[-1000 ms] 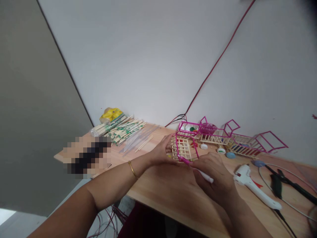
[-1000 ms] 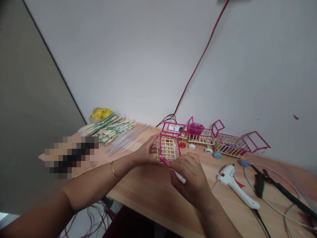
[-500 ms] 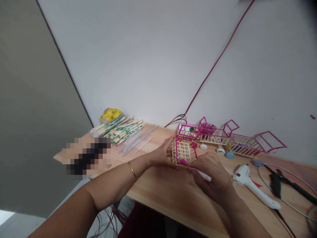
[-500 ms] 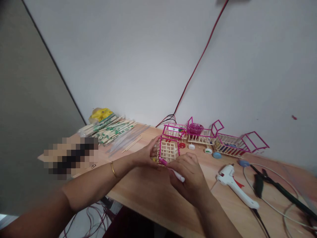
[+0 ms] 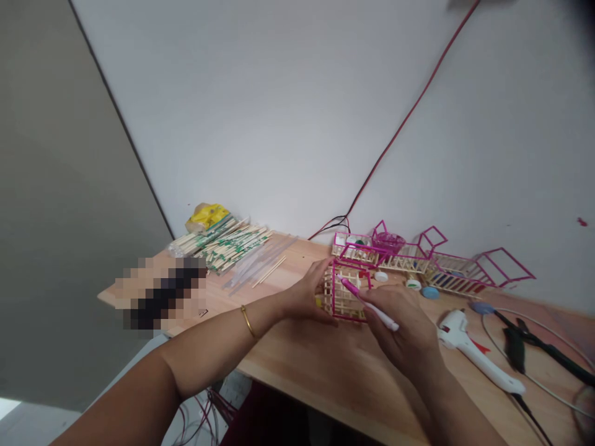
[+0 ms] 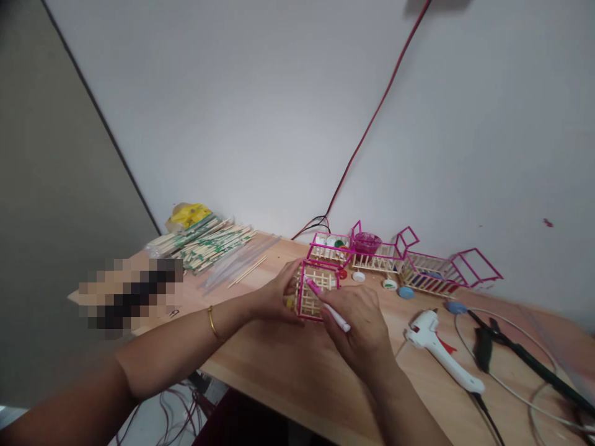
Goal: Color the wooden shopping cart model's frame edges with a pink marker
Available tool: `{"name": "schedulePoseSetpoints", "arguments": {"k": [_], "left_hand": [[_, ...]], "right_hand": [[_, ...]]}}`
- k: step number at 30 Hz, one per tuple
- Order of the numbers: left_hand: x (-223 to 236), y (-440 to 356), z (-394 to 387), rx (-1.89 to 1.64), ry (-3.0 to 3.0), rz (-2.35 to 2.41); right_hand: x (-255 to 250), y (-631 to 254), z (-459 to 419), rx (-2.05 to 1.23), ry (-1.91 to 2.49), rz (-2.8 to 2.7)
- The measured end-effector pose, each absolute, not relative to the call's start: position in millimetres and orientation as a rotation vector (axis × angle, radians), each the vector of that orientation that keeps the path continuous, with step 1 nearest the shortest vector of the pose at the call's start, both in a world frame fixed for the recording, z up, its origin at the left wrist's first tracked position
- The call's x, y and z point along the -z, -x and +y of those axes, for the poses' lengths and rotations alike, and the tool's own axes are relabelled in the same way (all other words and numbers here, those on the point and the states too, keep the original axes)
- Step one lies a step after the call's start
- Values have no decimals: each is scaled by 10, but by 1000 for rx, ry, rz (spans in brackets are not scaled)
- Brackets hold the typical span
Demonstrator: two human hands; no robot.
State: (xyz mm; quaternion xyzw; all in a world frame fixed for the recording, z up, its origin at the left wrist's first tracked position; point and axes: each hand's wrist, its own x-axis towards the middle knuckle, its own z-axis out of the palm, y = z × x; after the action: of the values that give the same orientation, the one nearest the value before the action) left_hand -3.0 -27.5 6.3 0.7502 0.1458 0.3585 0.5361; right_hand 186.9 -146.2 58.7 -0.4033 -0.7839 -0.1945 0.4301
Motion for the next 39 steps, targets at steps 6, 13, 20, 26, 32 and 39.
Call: {"name": "schedulePoseSetpoints", "arguments": {"k": [6, 13, 20, 26, 32, 39], "left_hand": [[-41, 15, -306, -833, -1767, 251], [-44, -2, -321, -811, -1796, 256], [1, -2, -297, -848, -1856, 282], [-36, 0, -313, -844, -1774, 261], [-69, 21, -301, -820, -1650, 272], [-107, 46, -299, -798, -1596, 282]], "right_hand": [[-553, -1901, -1448, 575, 1108, -1897], [-516, -1894, -1431, 587, 1110, -1890], [-514, -1912, -1422, 595, 1180, -1890], [-522, -1947, -1429, 620, 1210, -1869], [-515, -2004, -1425, 635, 1274, -1818], [-491, -2040, -1419, 632, 1341, -1731]]}}
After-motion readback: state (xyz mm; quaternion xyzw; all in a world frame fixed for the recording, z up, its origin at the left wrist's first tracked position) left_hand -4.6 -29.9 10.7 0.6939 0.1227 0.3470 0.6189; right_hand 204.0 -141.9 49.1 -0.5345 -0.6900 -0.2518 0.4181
